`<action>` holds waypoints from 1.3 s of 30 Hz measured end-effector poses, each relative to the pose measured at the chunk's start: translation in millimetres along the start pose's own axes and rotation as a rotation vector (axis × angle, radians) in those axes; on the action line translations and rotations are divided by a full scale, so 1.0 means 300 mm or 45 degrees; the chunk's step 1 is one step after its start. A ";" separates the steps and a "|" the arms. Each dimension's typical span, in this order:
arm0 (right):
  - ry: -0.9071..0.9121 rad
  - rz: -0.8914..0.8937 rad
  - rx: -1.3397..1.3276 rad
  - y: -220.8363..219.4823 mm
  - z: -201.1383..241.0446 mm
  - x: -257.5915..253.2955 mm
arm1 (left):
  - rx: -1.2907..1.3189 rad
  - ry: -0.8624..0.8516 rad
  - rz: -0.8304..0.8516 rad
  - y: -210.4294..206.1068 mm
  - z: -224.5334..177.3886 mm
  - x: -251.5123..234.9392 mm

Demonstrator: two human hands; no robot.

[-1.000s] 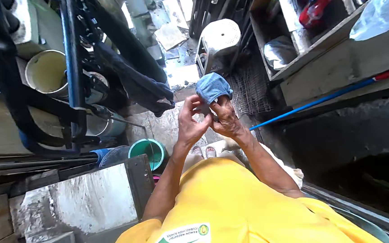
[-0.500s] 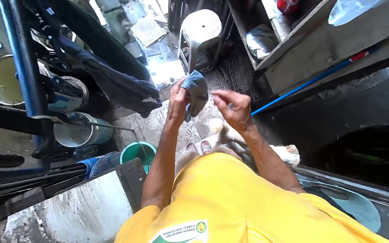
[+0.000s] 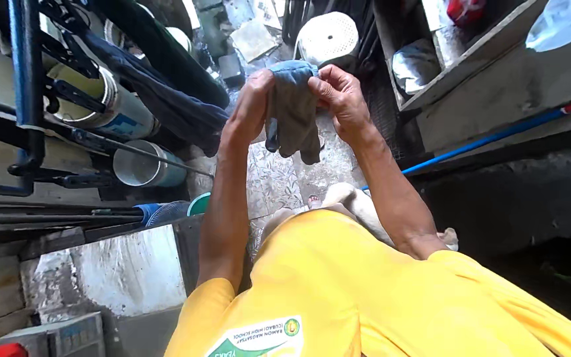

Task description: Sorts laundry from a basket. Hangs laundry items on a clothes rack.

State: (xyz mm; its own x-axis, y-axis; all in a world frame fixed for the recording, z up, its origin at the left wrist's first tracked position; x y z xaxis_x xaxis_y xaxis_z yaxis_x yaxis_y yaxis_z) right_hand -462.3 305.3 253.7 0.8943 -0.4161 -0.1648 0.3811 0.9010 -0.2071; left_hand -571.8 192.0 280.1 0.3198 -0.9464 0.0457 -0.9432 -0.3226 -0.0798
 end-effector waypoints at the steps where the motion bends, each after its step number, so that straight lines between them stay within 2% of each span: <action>1: 0.018 0.010 -0.008 0.012 0.014 -0.014 | 0.000 0.000 -0.015 -0.001 -0.004 -0.006; 5: 0.030 0.118 -0.145 0.025 0.051 -0.065 | 0.034 -0.020 -0.035 -0.011 -0.031 -0.030; 8: -0.104 0.194 -0.086 0.023 0.035 -0.057 | 0.047 -0.081 0.038 -0.042 -0.020 -0.039; 11: -0.178 0.234 0.019 0.004 0.032 -0.058 | -0.076 -0.194 0.064 -0.021 -0.060 -0.057; 13: -0.218 0.307 -0.027 0.007 -0.009 -0.064 | -0.201 -0.260 0.060 -0.037 -0.073 -0.045; 21: -0.022 0.414 -0.433 -0.008 -0.055 -0.152 | -0.556 -0.405 -0.297 0.024 -0.068 0.096; 25: 0.009 0.406 -0.364 -0.045 -0.085 -0.158 | -0.584 -0.397 -0.368 0.044 -0.044 0.168; 28: 0.009 0.442 -0.283 -0.090 -0.104 -0.142 | -0.485 -0.395 -0.411 0.047 -0.027 0.242; 32: 0.064 0.491 -0.132 -0.153 -0.058 -0.145 | -0.304 -0.448 -0.460 0.070 -0.035 0.306; 35: -0.027 0.474 -0.067 -0.204 -0.066 -0.113 | -0.282 -0.497 -0.544 0.074 -0.058 0.363; 39: -0.102 0.464 -0.169 -0.294 -0.102 -0.091 | -0.391 -0.557 -0.712 0.082 -0.105 0.462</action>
State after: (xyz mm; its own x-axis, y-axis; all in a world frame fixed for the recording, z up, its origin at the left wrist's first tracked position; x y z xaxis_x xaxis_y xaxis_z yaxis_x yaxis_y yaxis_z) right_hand -527.4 233.5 246.9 0.9827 -0.0564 -0.1763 0.0062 0.9620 -0.2729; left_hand -553.6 53.5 315.9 0.7021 -0.5856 -0.4052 -0.5932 -0.7957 0.1223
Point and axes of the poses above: each hand's wrist, its own x-axis away from the middle knuckle, its own y-axis out of the back of the hand, z = x × y, the point moved 10 cm from there along -x, towards the middle knuckle, and after that the axes turned 11 degrees about z, right-handed, at the moved point
